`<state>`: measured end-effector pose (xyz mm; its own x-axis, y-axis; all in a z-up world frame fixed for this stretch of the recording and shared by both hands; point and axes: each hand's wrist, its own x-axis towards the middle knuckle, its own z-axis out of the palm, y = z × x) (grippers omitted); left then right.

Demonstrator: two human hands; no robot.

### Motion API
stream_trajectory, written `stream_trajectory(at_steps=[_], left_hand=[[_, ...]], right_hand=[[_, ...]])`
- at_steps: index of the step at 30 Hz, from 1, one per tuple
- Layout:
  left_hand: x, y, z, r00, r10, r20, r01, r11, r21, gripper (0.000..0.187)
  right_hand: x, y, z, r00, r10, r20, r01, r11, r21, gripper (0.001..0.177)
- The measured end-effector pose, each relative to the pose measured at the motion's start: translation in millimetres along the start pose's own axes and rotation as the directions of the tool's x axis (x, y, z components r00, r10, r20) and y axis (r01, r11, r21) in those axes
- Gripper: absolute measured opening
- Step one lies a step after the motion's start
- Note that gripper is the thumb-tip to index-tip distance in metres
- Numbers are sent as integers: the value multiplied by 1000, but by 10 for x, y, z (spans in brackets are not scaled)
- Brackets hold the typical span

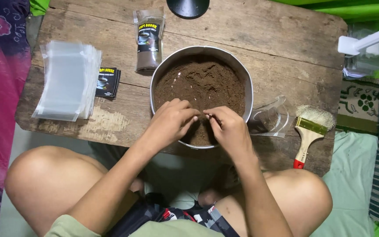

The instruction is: Filling small plastic bags with ground coffee using a spoon.

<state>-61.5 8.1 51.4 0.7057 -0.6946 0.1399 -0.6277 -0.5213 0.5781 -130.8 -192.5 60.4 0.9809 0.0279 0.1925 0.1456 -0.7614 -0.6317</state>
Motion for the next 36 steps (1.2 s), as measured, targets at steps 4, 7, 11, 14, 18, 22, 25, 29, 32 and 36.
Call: stream_trajectory(at_steps=[4,7,11,14,18,22,25,29,32,36], left_hand=[[-262,-25,79,991,96,-88,-89,993,79,13],[-342,-34,178,988,143,-62,-131,976,172,12],[-295,-8,202,975,196,-109,-163,953,255,14],[-243,-80,266,970,205,-128,-162,945,284,15],[-113,-212,342,974,179,-139,-132,945,299,14],[32,-285,397,978,153,-143,-108,953,285,15],[145,-261,336,984,111,-141,-75,968,241,13],[326,-249,306,984,72,-163,-35,975,220,11],[371,-262,233,984,58,-166,-18,972,234,10],[406,-428,115,963,28,-267,43,966,255,11]], right_hand=[[-206,-108,-136,999,-37,-24,34,996,-85,19],[-282,-77,-78,995,51,86,-42,994,-100,15],[-299,11,43,999,25,42,-18,988,-156,12],[-230,76,117,1000,-18,-19,14,979,-202,13],[-116,159,207,992,-88,-87,69,978,-198,15],[24,284,319,991,-96,-92,77,978,-194,18],[138,242,309,988,-102,-113,76,973,-216,18],[260,256,325,977,-141,-159,94,958,-272,16],[281,280,322,973,-150,-177,88,944,-318,16],[295,384,261,945,-204,-254,86,909,-409,15]])
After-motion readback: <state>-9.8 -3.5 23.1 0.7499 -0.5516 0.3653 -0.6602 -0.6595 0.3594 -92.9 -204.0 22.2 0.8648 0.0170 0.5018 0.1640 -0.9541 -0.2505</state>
